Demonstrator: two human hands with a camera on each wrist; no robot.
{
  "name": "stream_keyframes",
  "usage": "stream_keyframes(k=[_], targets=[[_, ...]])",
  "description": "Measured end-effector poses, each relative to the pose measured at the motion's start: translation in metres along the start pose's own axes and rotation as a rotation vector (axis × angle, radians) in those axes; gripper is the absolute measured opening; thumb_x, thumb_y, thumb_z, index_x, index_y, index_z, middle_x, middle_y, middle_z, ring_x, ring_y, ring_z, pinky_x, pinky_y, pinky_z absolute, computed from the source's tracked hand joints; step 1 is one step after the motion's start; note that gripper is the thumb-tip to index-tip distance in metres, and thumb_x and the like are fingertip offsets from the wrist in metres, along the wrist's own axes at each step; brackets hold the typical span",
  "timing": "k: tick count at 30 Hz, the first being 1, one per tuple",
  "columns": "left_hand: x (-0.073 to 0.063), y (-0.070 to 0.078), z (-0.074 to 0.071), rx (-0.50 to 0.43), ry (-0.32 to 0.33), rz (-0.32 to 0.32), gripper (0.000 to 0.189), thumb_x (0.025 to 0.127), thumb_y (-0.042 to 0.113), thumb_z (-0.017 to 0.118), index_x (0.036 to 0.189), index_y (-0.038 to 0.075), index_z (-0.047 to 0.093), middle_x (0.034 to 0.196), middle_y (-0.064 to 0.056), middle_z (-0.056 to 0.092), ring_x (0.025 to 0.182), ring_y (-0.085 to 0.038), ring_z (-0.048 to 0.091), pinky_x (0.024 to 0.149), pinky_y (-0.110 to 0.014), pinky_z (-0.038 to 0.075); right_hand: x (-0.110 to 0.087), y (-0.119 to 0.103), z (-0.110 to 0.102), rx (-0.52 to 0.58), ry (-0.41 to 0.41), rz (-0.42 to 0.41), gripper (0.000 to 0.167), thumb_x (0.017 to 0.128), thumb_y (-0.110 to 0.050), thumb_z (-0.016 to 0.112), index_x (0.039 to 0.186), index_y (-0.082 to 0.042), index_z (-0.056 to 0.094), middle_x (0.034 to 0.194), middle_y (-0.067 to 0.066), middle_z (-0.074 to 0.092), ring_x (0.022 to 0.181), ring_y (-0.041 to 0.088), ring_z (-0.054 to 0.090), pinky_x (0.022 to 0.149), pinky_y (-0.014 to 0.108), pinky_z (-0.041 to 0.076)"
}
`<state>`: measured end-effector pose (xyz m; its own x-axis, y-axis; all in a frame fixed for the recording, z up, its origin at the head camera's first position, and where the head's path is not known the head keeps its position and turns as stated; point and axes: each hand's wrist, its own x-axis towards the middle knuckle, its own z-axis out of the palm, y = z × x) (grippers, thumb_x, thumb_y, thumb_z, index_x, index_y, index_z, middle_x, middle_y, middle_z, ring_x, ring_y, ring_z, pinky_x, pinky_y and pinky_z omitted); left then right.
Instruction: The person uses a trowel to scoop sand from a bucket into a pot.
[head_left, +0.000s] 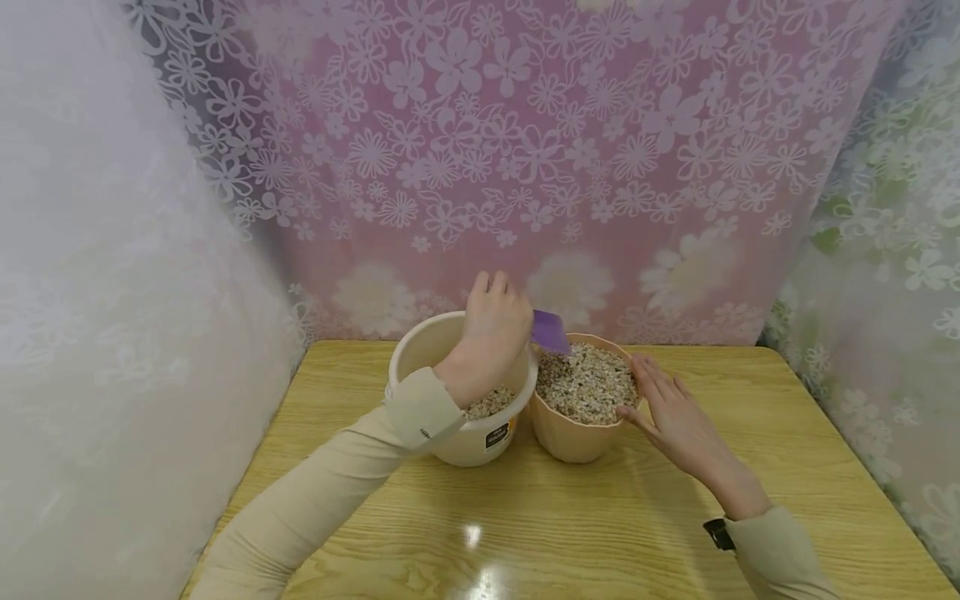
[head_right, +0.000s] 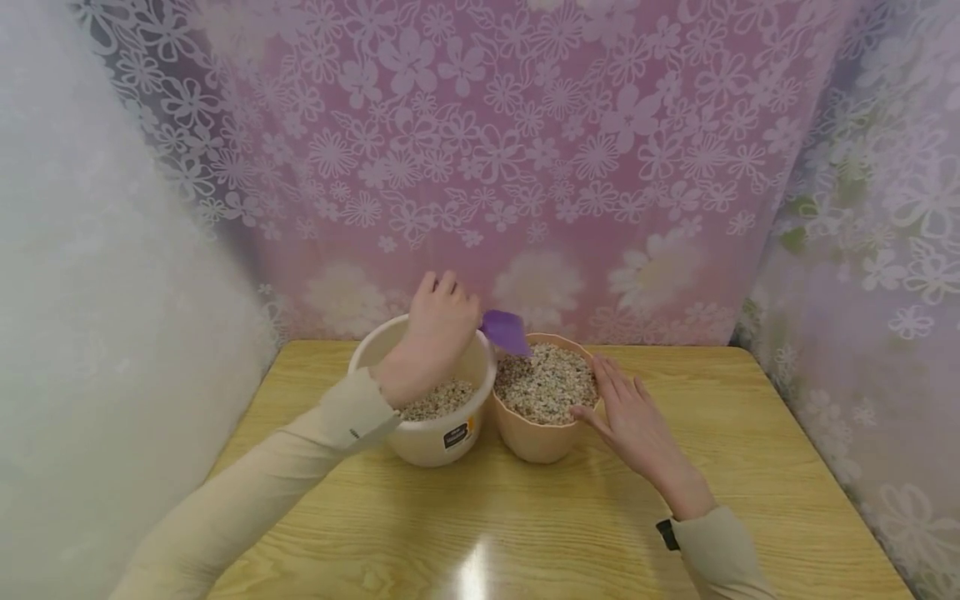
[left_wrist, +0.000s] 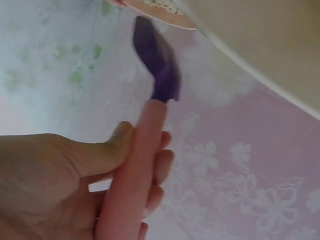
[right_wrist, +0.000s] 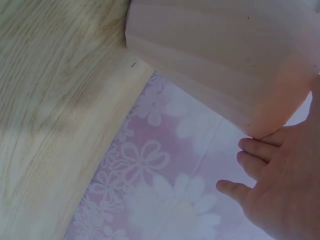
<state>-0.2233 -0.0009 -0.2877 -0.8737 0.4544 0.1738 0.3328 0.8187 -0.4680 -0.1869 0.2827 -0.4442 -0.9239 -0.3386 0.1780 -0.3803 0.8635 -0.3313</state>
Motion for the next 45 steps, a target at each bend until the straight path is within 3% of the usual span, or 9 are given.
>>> stream_keyframes(k=[2, 8, 13, 17, 27, 32, 36, 40, 45], targets=[[-0.005, -0.009, 0.005, -0.071, -0.001, -0.03, 0.011, 0.101, 0.025, 0.062, 0.11, 0.018, 0.066, 0.105, 0.001, 0.064, 0.105, -0.019, 0.048, 0.095, -0.036, 0.035, 0.001, 0.0, 0.0, -0.01, -0.003, -0.002, 0.086, 0.103, -0.049, 0.052, 0.162, -0.004, 0.008, 0.166, 0.023, 0.016, 0.154, 0.039, 0.014, 0.119, 0.063, 0.014], [-0.026, -0.038, 0.03, -0.258, 0.077, -0.093, 0.046, 0.082, 0.014, 0.082, 0.124, 0.013, 0.063, 0.117, -0.006, 0.066, 0.112, -0.024, 0.052, 0.094, -0.039, 0.038, 0.003, 0.002, 0.001, -0.031, 0.014, -0.02, 0.085, 0.103, -0.048, 0.053, 0.162, -0.004, 0.012, 0.166, 0.023, 0.018, 0.153, 0.04, 0.015, 0.118, 0.063, 0.015], [-0.043, -0.058, 0.056, -0.4, 0.165, -0.14, 0.023, 0.101, 0.024, 0.061, 0.118, 0.011, 0.068, 0.112, -0.006, 0.07, 0.105, -0.025, 0.056, 0.09, -0.038, 0.04, 0.002, 0.004, 0.0, -0.051, 0.023, -0.037, 0.085, 0.103, -0.048, 0.054, 0.162, -0.004, 0.011, 0.166, 0.023, 0.017, 0.153, 0.04, 0.015, 0.119, 0.06, 0.015], [-0.054, -0.072, 0.073, -0.434, 0.154, -0.172, 0.018, 0.102, 0.023, 0.06, 0.111, 0.012, 0.07, 0.108, -0.006, 0.071, 0.1, -0.026, 0.058, 0.085, -0.038, 0.041, 0.005, 0.002, -0.002, -0.074, 0.065, -0.092, 0.084, 0.102, -0.043, 0.058, 0.161, -0.003, 0.014, 0.166, 0.022, 0.019, 0.152, 0.039, 0.018, 0.119, 0.06, 0.017], [-0.05, -0.076, 0.094, -0.104, 0.084, -0.01, 0.019, 0.094, 0.029, 0.069, 0.1, 0.011, 0.074, 0.098, -0.006, 0.073, 0.095, -0.025, 0.056, 0.088, -0.038, 0.042, 0.035, -0.044, 0.008, -0.042, 0.162, -0.335, 0.08, 0.101, -0.038, 0.062, 0.161, -0.006, 0.021, 0.164, 0.02, 0.026, 0.15, 0.038, 0.027, 0.117, 0.059, 0.025], [-0.036, -0.057, 0.101, 0.101, -0.089, 0.07, 0.006, 0.095, 0.02, 0.072, 0.092, 0.018, 0.078, 0.099, -0.002, 0.075, 0.111, -0.026, 0.059, 0.096, -0.038, 0.042, 0.055, -0.068, 0.023, -0.023, 0.156, -0.402, 0.077, 0.104, -0.052, 0.048, 0.159, -0.001, 0.027, 0.165, 0.018, 0.027, 0.149, 0.038, 0.029, 0.114, 0.063, 0.029], [-0.031, -0.044, 0.108, 0.221, -0.287, 0.122, 0.011, 0.099, 0.025, 0.067, 0.104, 0.024, 0.077, 0.105, 0.003, 0.074, 0.107, -0.021, 0.059, 0.096, -0.036, 0.04, 0.065, -0.078, 0.034, -0.054, 0.164, -0.453, 0.085, 0.103, -0.063, 0.025, 0.155, 0.004, 0.032, 0.162, 0.02, 0.032, 0.146, 0.04, 0.033, 0.112, 0.062, 0.031], [-0.03, -0.038, 0.119, 0.269, -0.361, 0.143, 0.018, 0.104, 0.025, 0.058, 0.109, 0.023, 0.076, 0.106, 0.002, 0.072, 0.098, -0.02, 0.057, 0.09, -0.035, 0.041, 0.067, -0.082, 0.039, -0.057, 0.155, -0.463, 0.085, 0.103, -0.062, 0.023, 0.155, 0.005, 0.032, 0.162, 0.02, 0.031, 0.147, 0.039, 0.032, 0.114, 0.061, 0.029], [-0.027, -0.039, 0.133, 0.21, -0.306, 0.118, 0.018, 0.103, 0.024, 0.06, 0.106, 0.022, 0.078, 0.104, 0.0, 0.075, 0.099, -0.022, 0.06, 0.091, -0.038, 0.044, 0.066, -0.085, 0.041, -0.056, 0.157, -0.469, 0.082, 0.104, -0.06, 0.027, 0.155, 0.004, 0.032, 0.163, 0.019, 0.029, 0.149, 0.037, 0.03, 0.115, 0.059, 0.029]])
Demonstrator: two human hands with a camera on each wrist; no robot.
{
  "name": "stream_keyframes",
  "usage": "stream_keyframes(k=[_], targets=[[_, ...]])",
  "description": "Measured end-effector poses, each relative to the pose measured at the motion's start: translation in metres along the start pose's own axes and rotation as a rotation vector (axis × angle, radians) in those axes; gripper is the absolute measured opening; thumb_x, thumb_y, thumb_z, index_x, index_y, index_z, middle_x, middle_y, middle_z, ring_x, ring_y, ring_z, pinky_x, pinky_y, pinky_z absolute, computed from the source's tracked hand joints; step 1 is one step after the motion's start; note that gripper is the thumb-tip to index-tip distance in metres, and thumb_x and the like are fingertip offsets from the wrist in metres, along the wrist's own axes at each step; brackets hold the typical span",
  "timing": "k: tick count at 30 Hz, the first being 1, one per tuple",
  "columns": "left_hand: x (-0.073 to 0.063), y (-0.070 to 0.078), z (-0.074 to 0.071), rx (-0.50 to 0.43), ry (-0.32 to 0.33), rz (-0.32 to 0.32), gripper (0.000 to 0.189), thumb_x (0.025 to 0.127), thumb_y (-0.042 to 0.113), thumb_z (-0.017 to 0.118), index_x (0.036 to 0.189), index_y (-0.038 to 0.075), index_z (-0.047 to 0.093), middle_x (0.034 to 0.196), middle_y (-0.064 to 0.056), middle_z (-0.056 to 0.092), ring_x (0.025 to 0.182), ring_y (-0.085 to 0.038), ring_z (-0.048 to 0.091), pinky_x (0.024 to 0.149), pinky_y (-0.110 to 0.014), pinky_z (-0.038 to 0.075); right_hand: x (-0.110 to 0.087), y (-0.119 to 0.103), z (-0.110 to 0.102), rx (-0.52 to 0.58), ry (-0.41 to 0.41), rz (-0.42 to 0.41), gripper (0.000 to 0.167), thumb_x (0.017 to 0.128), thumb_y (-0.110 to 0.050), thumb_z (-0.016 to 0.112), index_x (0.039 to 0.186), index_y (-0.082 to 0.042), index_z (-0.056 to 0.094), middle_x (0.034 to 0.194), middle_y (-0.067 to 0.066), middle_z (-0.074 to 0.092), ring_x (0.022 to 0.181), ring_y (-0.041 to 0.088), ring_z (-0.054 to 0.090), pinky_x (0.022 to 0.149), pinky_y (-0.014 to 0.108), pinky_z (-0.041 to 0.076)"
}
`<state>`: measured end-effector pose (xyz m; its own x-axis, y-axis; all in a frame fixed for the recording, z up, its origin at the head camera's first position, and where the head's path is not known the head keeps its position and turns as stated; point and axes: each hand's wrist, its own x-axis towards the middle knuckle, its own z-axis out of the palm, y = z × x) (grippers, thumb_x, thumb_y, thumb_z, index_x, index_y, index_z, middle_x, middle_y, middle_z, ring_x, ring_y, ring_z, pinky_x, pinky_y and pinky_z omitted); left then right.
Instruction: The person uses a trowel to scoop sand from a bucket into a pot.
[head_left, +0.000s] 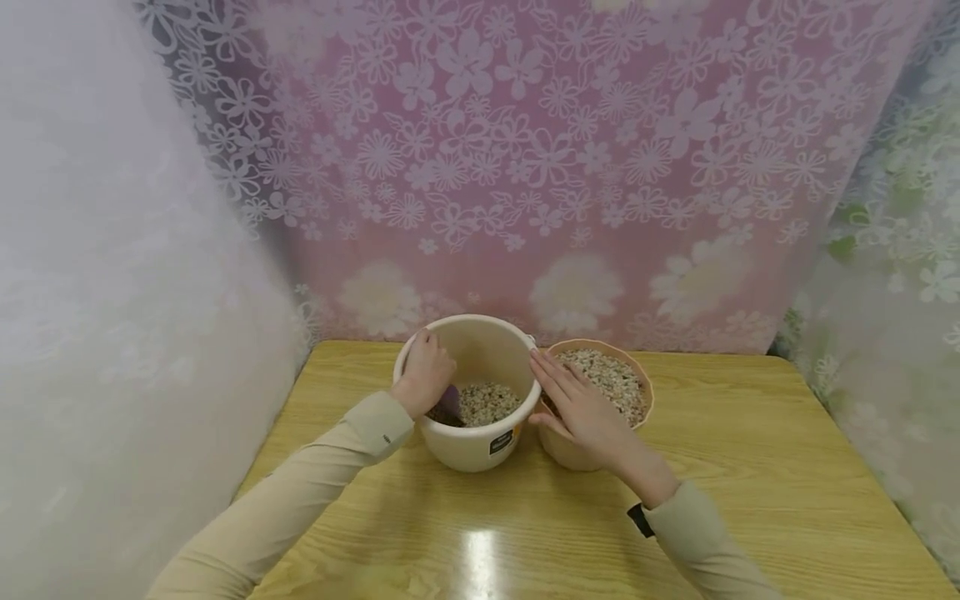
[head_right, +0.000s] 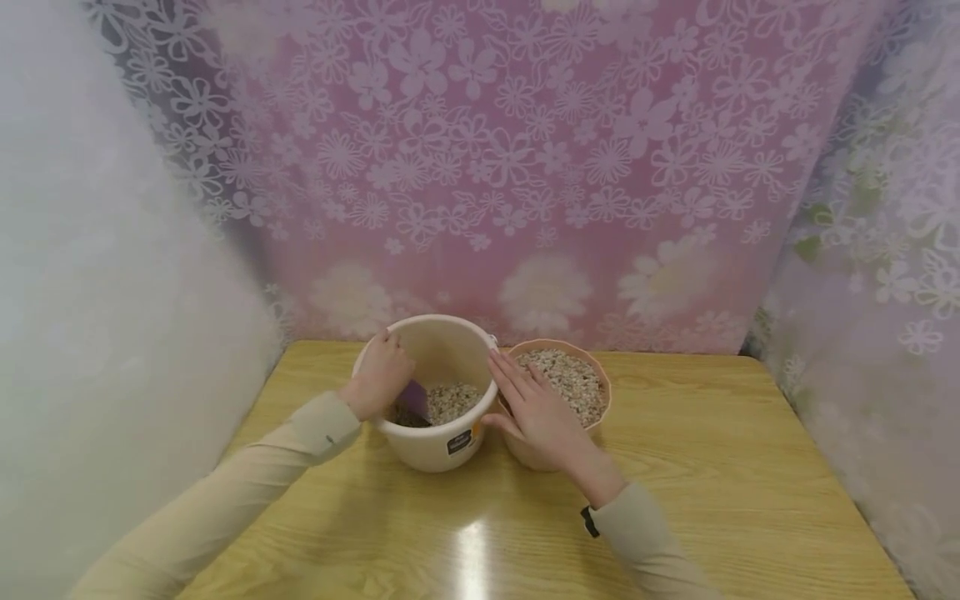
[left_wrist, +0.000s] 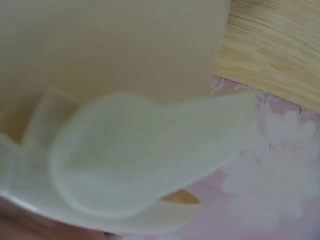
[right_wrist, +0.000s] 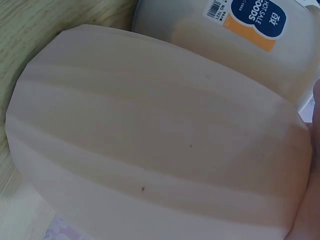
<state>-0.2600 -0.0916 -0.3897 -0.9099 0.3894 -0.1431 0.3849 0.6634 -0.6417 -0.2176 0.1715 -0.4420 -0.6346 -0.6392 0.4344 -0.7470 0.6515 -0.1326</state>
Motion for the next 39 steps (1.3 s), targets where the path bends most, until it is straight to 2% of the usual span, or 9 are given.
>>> stream_keyframes(k=[4, 9, 14, 17, 19, 22, 25, 33, 39], targets=[[0.005, 0.0, 0.01, -0.108, 0.097, -0.011, 0.014, 0.093, 0.029, 0.073, 0.099, 0.018, 0.08, 0.099, -0.002, 0.076, 0.099, -0.023, 0.063, 0.096, -0.042, 0.045, -0.001, -0.003, 0.0, -0.016, 0.016, -0.01, 0.086, 0.103, -0.063, 0.022, 0.155, 0.004, 0.031, 0.163, 0.02, 0.03, 0.148, 0.037, 0.031, 0.115, 0.059, 0.03], [0.008, 0.0, 0.016, -0.139, 0.183, -0.005, 0.025, 0.083, 0.039, 0.082, 0.094, 0.017, 0.08, 0.094, -0.003, 0.076, 0.097, -0.025, 0.063, 0.098, -0.045, 0.045, -0.001, -0.006, 0.001, -0.043, 0.0, -0.003, 0.088, 0.102, -0.065, 0.018, 0.157, 0.002, 0.028, 0.164, 0.019, 0.028, 0.149, 0.036, 0.03, 0.116, 0.057, 0.029], [0.006, 0.003, 0.016, -0.244, 0.254, 0.0, 0.019, 0.089, 0.034, 0.077, 0.083, 0.016, 0.077, 0.084, -0.002, 0.075, 0.088, -0.023, 0.06, 0.086, -0.04, 0.046, -0.002, -0.006, 0.0, -0.063, -0.005, 0.01, 0.087, 0.102, -0.065, 0.019, 0.158, 0.001, 0.028, 0.165, 0.017, 0.027, 0.15, 0.035, 0.03, 0.117, 0.055, 0.028], [0.004, 0.007, 0.013, -0.304, 0.261, 0.012, 0.015, 0.092, 0.024, 0.074, 0.079, 0.016, 0.076, 0.082, -0.002, 0.074, 0.085, -0.023, 0.059, 0.082, -0.039, 0.044, -0.002, -0.006, -0.001, -0.067, 0.011, 0.004, 0.086, 0.103, -0.064, 0.019, 0.157, 0.001, 0.029, 0.164, 0.017, 0.028, 0.149, 0.035, 0.031, 0.116, 0.056, 0.029], [0.003, 0.008, 0.01, -0.347, 0.242, 0.013, 0.013, 0.092, 0.023, 0.075, 0.08, 0.017, 0.077, 0.082, -0.001, 0.074, 0.085, -0.021, 0.056, 0.083, -0.038, 0.042, -0.002, -0.006, -0.001, -0.07, 0.024, -0.004, 0.086, 0.103, -0.064, 0.018, 0.157, 0.002, 0.029, 0.164, 0.017, 0.029, 0.149, 0.035, 0.032, 0.116, 0.056, 0.029], [0.0, 0.01, 0.007, -0.449, 0.226, 0.02, 0.007, 0.086, 0.025, 0.08, 0.086, 0.019, 0.079, 0.086, 0.001, 0.075, 0.084, -0.02, 0.054, 0.085, -0.039, 0.039, -0.001, -0.006, 0.0, -0.074, 0.042, -0.017, 0.085, 0.103, -0.063, 0.018, 0.156, 0.003, 0.031, 0.162, 0.018, 0.031, 0.147, 0.036, 0.034, 0.115, 0.056, 0.03], [-0.002, 0.011, 0.006, -0.54, 0.224, 0.016, 0.014, 0.08, 0.029, 0.083, 0.09, 0.02, 0.08, 0.089, 0.002, 0.075, 0.085, -0.021, 0.053, 0.086, -0.04, 0.038, 0.0, -0.005, 0.001, -0.083, 0.049, -0.027, 0.085, 0.104, -0.063, 0.019, 0.155, 0.004, 0.033, 0.161, 0.019, 0.033, 0.146, 0.036, 0.036, 0.114, 0.057, 0.031], [-0.005, 0.008, 0.01, -0.606, 0.212, -0.04, 0.011, 0.088, 0.02, 0.079, 0.097, 0.013, 0.076, 0.094, -0.002, 0.073, 0.093, -0.024, 0.058, 0.085, -0.041, 0.042, 0.001, -0.004, -0.002, -0.045, 0.031, -0.018, 0.087, 0.103, -0.063, 0.02, 0.153, 0.006, 0.035, 0.16, 0.021, 0.034, 0.145, 0.038, 0.036, 0.113, 0.059, 0.032], [-0.012, 0.0, 0.014, -0.703, 0.236, -0.095, 0.027, 0.091, 0.035, 0.075, 0.102, 0.011, 0.075, 0.104, -0.007, 0.074, 0.103, -0.029, 0.06, 0.095, -0.051, 0.044, 0.001, -0.004, -0.002, -0.031, 0.015, -0.001, 0.085, 0.103, -0.062, 0.022, 0.153, 0.006, 0.036, 0.16, 0.022, 0.033, 0.145, 0.038, 0.036, 0.113, 0.06, 0.031]])
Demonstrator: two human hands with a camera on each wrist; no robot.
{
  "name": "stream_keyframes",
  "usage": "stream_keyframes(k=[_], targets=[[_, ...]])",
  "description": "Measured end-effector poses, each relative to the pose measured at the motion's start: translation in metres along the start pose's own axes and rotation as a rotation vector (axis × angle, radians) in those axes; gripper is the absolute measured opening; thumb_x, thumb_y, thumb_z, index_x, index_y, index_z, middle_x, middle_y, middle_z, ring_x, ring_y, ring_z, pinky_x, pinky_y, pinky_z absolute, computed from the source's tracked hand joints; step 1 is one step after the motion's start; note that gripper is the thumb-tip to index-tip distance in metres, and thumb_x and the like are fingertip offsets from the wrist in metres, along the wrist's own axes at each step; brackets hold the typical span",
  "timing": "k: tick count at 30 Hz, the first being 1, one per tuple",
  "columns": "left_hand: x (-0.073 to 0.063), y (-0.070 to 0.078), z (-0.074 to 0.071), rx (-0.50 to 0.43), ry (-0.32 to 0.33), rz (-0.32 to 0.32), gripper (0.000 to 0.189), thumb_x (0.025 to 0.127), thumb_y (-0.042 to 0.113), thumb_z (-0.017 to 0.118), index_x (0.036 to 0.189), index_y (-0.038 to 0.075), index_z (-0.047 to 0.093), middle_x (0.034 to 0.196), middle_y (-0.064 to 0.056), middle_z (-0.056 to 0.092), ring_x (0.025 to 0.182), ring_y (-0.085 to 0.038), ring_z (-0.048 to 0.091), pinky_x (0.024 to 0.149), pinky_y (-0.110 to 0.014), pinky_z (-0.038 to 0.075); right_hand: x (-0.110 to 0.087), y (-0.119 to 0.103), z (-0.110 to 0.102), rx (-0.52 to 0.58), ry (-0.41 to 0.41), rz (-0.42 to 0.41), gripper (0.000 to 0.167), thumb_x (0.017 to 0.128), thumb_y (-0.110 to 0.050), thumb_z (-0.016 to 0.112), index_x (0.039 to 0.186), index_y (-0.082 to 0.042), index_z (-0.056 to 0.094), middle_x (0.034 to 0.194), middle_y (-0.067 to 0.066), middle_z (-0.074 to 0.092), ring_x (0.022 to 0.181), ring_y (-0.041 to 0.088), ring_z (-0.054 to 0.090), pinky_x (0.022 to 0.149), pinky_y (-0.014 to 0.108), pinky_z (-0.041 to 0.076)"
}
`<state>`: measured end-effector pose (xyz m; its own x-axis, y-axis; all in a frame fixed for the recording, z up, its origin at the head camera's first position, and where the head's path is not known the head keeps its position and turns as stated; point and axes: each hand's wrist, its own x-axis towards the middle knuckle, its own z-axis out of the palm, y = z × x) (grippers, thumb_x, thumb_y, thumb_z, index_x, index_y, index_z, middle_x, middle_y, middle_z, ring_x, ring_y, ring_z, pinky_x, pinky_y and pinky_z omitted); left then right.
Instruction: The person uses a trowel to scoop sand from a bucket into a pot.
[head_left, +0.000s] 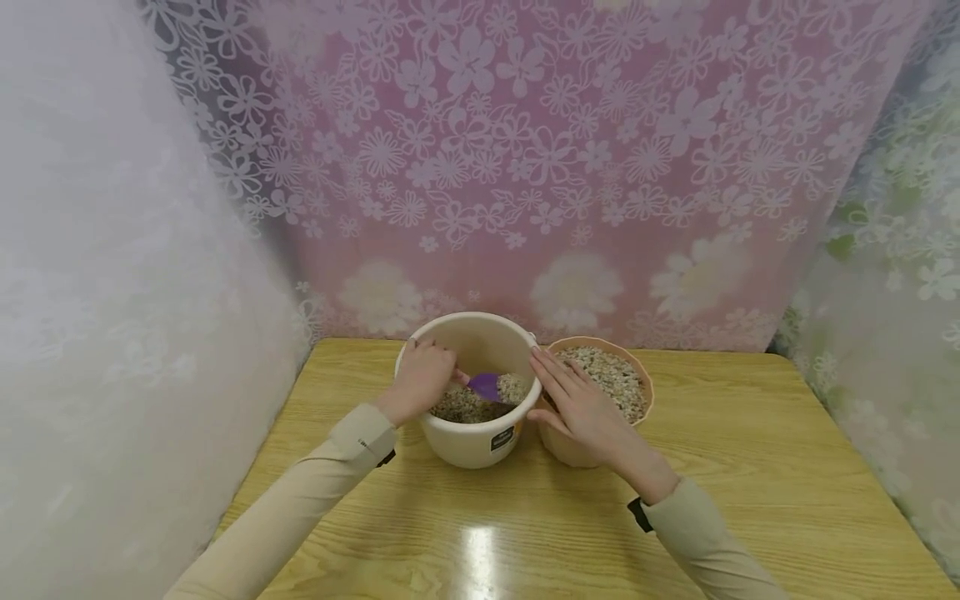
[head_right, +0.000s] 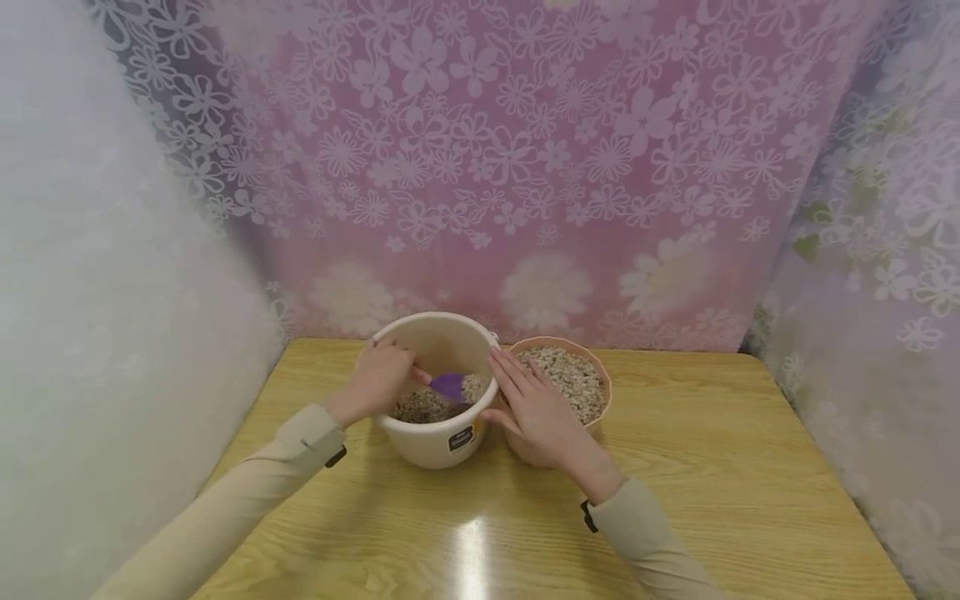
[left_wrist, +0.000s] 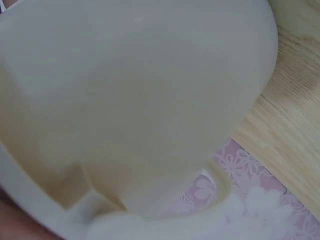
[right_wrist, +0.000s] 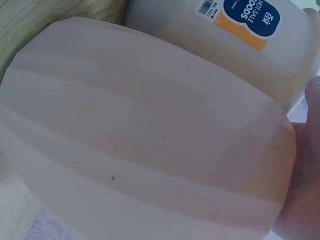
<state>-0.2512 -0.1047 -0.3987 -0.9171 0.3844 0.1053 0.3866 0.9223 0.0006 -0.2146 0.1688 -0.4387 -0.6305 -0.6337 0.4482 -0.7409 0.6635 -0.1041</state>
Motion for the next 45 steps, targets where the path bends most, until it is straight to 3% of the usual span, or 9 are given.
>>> stream_keyframes(k=[7, 14, 20, 28, 35, 38, 42, 45], targets=[[-0.013, -0.01, -0.005, -0.066, 0.043, -0.085, 0.015, 0.09, 0.021, 0.077, 0.102, 0.012, 0.073, 0.108, -0.006, 0.074, 0.11, -0.032, 0.058, 0.1, -0.052, 0.041, 0.002, -0.001, 0.001, -0.003, 0.004, -0.001, 0.086, 0.103, -0.062, 0.021, 0.151, 0.008, 0.037, 0.16, 0.023, 0.034, 0.144, 0.04, 0.037, 0.113, 0.06, 0.031], [-0.038, -0.023, -0.019, -0.176, 0.176, -0.138, 0.024, 0.098, 0.033, 0.063, 0.1, 0.013, 0.075, 0.102, -0.005, 0.074, 0.109, -0.031, 0.059, 0.092, -0.049, 0.041, 0.002, -0.003, 0.003, 0.004, 0.017, -0.002, 0.086, 0.103, -0.062, 0.021, 0.151, 0.008, 0.037, 0.159, 0.023, 0.035, 0.144, 0.04, 0.038, 0.113, 0.06, 0.032], [-0.058, -0.028, -0.029, -0.138, 0.277, -0.117, 0.021, 0.098, 0.031, 0.065, 0.097, 0.012, 0.074, 0.1, -0.005, 0.075, 0.1, -0.03, 0.06, 0.083, -0.047, 0.042, 0.002, -0.004, 0.005, -0.021, 0.054, 0.001, 0.08, 0.105, -0.057, 0.023, 0.15, 0.008, 0.04, 0.157, 0.023, 0.038, 0.142, 0.039, 0.041, 0.111, 0.06, 0.034], [-0.08, -0.029, -0.031, -0.135, 0.322, -0.085, 0.016, 0.099, 0.024, 0.067, 0.097, 0.01, 0.073, 0.089, -0.006, 0.073, 0.084, -0.025, 0.056, 0.084, -0.047, 0.043, 0.002, -0.007, 0.006, -0.032, 0.085, 0.011, 0.081, 0.105, -0.058, 0.02, 0.15, 0.006, 0.042, 0.157, 0.022, 0.04, 0.141, 0.038, 0.042, 0.111, 0.06, 0.035], [-0.089, -0.03, -0.029, -0.086, 0.356, -0.076, 0.015, 0.097, 0.023, 0.069, 0.097, 0.009, 0.073, 0.09, -0.006, 0.073, 0.083, -0.025, 0.056, 0.078, -0.043, 0.041, 0.003, -0.007, 0.0, -0.038, 0.034, 0.039, 0.079, 0.105, -0.058, 0.024, 0.153, 0.004, 0.038, 0.159, 0.02, 0.036, 0.145, 0.037, 0.038, 0.113, 0.06, 0.033], [-0.091, -0.031, -0.026, -0.05, 0.365, -0.066, 0.009, 0.097, 0.018, 0.069, 0.097, 0.009, 0.073, 0.091, -0.007, 0.073, 0.084, -0.026, 0.056, 0.078, -0.042, 0.041, 0.002, -0.008, -0.005, -0.038, -0.009, 0.073, 0.08, 0.104, -0.059, 0.028, 0.153, 0.003, 0.038, 0.16, 0.019, 0.035, 0.146, 0.036, 0.037, 0.114, 0.06, 0.031], [-0.091, -0.031, -0.024, -0.044, 0.391, -0.063, 0.008, 0.097, 0.016, 0.07, 0.095, 0.009, 0.072, 0.091, -0.007, 0.074, 0.087, -0.028, 0.058, 0.08, -0.044, 0.043, -0.006, -0.007, -0.014, -0.037, -0.055, 0.132, 0.074, 0.104, -0.053, 0.044, 0.155, -0.001, 0.036, 0.161, 0.018, 0.034, 0.147, 0.036, 0.035, 0.115, 0.06, 0.029], [-0.092, -0.03, -0.025, -0.063, 0.393, -0.068, 0.011, 0.097, 0.02, 0.07, 0.096, 0.008, 0.072, 0.091, -0.007, 0.073, 0.087, -0.028, 0.058, 0.08, -0.044, 0.043, -0.015, 0.0, -0.021, -0.043, -0.042, 0.162, 0.071, 0.102, -0.044, 0.055, 0.156, -0.001, 0.035, 0.16, 0.02, 0.035, 0.146, 0.038, 0.035, 0.115, 0.061, 0.028]])
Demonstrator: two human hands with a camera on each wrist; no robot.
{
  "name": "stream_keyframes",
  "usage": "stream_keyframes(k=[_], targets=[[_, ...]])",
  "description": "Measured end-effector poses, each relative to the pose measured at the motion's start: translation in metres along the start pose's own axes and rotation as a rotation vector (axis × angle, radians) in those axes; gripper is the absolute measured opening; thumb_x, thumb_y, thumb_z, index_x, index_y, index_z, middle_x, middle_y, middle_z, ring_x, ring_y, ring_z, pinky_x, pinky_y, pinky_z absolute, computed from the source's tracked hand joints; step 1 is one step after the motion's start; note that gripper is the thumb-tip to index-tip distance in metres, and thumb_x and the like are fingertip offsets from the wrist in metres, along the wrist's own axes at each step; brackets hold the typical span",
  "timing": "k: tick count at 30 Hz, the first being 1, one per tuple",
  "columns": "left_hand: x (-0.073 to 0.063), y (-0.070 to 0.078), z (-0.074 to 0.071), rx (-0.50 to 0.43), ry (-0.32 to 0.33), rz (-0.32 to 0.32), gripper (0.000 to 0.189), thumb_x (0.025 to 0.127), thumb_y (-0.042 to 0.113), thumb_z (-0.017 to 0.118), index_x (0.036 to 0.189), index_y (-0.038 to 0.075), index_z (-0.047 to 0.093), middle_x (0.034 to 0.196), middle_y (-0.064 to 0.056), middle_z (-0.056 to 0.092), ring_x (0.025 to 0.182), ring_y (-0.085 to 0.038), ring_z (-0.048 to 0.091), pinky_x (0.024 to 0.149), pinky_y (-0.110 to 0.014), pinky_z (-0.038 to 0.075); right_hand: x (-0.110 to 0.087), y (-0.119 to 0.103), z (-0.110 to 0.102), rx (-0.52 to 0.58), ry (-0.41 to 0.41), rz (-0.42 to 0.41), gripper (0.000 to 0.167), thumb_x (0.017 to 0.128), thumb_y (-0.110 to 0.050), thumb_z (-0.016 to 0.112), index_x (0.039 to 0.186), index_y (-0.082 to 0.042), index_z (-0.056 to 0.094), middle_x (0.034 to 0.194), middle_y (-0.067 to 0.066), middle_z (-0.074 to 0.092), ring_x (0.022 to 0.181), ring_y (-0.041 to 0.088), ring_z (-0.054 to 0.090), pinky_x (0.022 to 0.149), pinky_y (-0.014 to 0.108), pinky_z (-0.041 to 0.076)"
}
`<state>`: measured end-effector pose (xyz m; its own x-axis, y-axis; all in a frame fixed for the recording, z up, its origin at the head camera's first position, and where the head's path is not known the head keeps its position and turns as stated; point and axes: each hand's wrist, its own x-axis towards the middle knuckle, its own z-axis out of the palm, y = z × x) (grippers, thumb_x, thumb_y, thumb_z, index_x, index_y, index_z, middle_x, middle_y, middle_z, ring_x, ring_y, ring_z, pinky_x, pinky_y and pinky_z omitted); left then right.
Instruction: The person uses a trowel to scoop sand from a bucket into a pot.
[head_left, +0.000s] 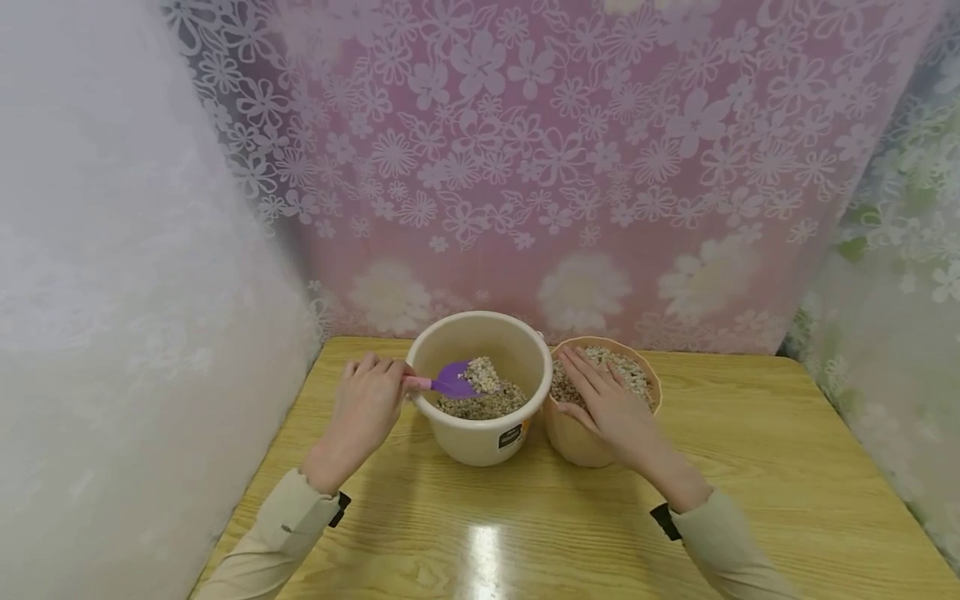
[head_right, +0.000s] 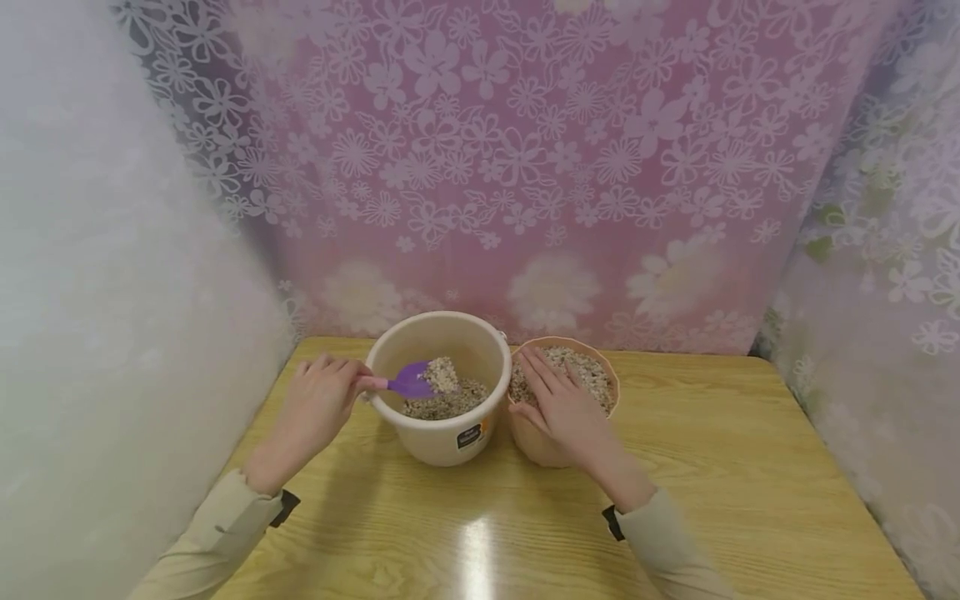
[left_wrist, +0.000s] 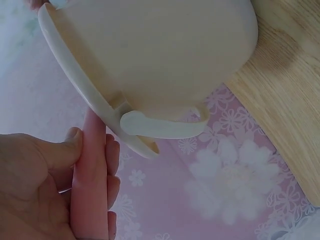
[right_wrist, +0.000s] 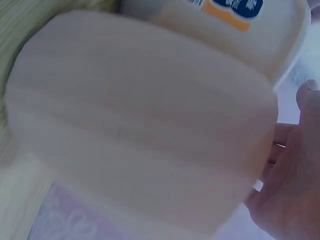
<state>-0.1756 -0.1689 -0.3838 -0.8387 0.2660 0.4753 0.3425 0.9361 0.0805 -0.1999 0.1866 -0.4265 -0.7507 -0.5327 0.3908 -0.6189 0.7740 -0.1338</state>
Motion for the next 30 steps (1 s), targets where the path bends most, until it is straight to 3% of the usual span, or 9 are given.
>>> stream_keyframes(k=[6, 11, 19, 24, 30], targets=[[0.003, 0.003, -0.004, -0.042, -0.014, -0.026, 0.014, 0.097, 0.023, 0.069, 0.097, 0.009, 0.073, 0.094, -0.008, 0.074, 0.088, -0.028, 0.059, 0.08, -0.044, 0.041, -0.023, 0.028, -0.015, -0.005, 0.033, 0.075, 0.074, 0.102, -0.041, 0.058, 0.157, -0.001, 0.03, 0.161, 0.022, 0.032, 0.149, 0.039, 0.029, 0.119, 0.06, 0.02], [0.008, 0.004, -0.006, -0.069, -0.009, -0.035, 0.022, 0.096, 0.031, 0.068, 0.097, 0.01, 0.074, 0.091, -0.005, 0.073, 0.084, -0.026, 0.058, 0.081, -0.044, 0.041, -0.044, 0.047, -0.024, 0.011, -0.019, 0.169, 0.081, 0.102, -0.041, 0.059, 0.163, -0.008, 0.015, 0.167, 0.017, 0.019, 0.153, 0.036, 0.019, 0.121, 0.059, 0.011], [0.02, 0.01, -0.011, -0.085, -0.011, -0.022, 0.026, 0.097, 0.037, 0.064, 0.096, 0.013, 0.072, 0.092, -0.003, 0.074, 0.084, -0.024, 0.056, 0.075, -0.04, 0.037, -0.067, 0.062, -0.024, 0.004, -0.104, 0.268, 0.09, 0.1, -0.051, 0.057, 0.163, -0.007, 0.009, 0.167, 0.02, 0.015, 0.154, 0.036, 0.014, 0.122, 0.059, 0.004], [0.036, 0.023, -0.017, -0.073, -0.032, 0.006, 0.027, 0.098, 0.038, 0.062, 0.097, 0.012, 0.07, 0.097, -0.004, 0.073, 0.091, -0.025, 0.058, 0.08, -0.04, 0.038, -0.072, 0.064, -0.022, 0.037, -0.128, 0.288, 0.089, 0.102, -0.051, 0.055, 0.163, -0.009, 0.006, 0.168, 0.018, 0.011, 0.156, 0.034, 0.007, 0.122, 0.056, 0.001], [0.058, 0.049, -0.022, -0.043, -0.084, 0.038, 0.024, 0.103, 0.032, 0.058, 0.103, 0.011, 0.07, 0.1, -0.004, 0.073, 0.097, -0.025, 0.059, 0.089, -0.043, 0.043, -0.073, 0.065, -0.021, 0.048, -0.124, 0.284, 0.089, 0.101, -0.051, 0.055, 0.163, -0.008, 0.007, 0.168, 0.018, 0.012, 0.156, 0.032, 0.007, 0.122, 0.056, 0.002]])
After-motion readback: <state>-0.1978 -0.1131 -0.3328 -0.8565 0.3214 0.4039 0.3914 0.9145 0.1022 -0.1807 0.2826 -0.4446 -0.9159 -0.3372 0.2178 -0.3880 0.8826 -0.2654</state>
